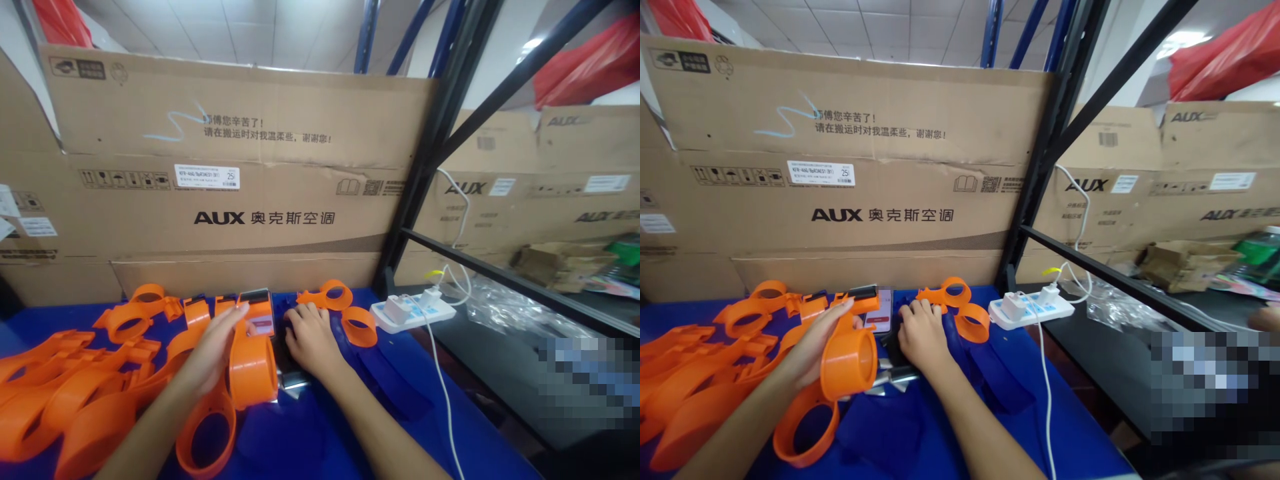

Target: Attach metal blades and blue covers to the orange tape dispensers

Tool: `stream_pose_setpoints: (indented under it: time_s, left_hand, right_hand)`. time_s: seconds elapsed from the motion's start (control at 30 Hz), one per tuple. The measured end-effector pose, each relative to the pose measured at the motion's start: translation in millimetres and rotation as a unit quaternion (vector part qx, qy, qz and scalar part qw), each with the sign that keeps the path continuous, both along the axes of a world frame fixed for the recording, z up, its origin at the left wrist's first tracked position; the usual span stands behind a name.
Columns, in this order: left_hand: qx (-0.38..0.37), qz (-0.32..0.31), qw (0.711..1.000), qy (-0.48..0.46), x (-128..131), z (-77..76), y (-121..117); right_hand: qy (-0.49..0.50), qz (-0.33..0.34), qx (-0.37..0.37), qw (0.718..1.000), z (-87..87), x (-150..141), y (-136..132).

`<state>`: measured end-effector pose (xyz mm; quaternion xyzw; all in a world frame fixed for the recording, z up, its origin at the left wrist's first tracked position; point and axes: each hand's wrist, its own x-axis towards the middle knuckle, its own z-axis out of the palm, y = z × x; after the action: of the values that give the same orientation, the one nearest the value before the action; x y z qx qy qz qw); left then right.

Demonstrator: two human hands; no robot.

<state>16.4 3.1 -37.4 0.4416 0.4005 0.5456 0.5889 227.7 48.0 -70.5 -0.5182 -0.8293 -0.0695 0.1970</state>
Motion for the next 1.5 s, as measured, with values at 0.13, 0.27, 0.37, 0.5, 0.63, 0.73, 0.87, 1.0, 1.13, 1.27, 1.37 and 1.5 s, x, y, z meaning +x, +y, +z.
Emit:
stream_pose_setpoints:
  time_s: [0.13,0.27,0.37,0.5,0.63,0.73,0.87,1.0,1.13,1.27,1.37,1.5]
  left_hand:
    - [-0.044,-0.029,0.999,-0.011,-3,-4.1,3]
    - [-0.034,-0.025,0.999,-0.005,-2,-2.0,1]
    - [-0.035,-0.029,0.999,0.006,0,1.3,-3]
    - [-0.035,-0.039,0.998,0.021,1,2.5,-4]
    - [-0.024,-0.05,0.998,0.01,4,1.4,-4]
    - [-0.024,-0.036,0.999,0.022,5,1.2,-4]
    - [-0.024,-0.048,0.998,0.026,6,1.9,-5]
    - [-0.022,-0.069,0.997,-0.013,8,0.9,-5]
    - [-0.028,-0.044,0.999,-0.009,8,-2.6,-4]
    - [-0.009,-0.034,0.999,0.027,7,-6.1,-1]
    - [0.009,-0.021,0.998,0.058,6,-8.8,1]
    - [0.032,-0.022,0.991,0.125,6,-12.6,4]
  right_hand:
    - [0.131,0.011,0.029,0.991,7.3,4,-1]
    - [0.361,0.08,0.009,0.929,14.0,1,-5]
    - [0.5,0.14,-0.039,0.854,15.0,-4,-7]
    - [0.596,0.184,-0.085,0.777,14.8,-11,-10]
    - [0.602,0.201,-0.113,0.765,15.5,-13,-13]
    - [0.581,0.196,-0.121,0.781,15.1,-13,-15]
    - [0.561,0.188,-0.126,0.796,16.0,-14,-17]
    - [0.593,0.172,-0.099,0.78,20.6,-11,-17]
    - [0.635,0.148,-0.141,0.745,23.7,-8,-15]
    - [0.651,0.13,-0.12,0.738,24.7,-7,-14]
    - [0.65,0.12,-0.123,0.74,25.3,-9,-15]
    - [0.671,0.13,-0.166,0.711,26.3,-13,-20]
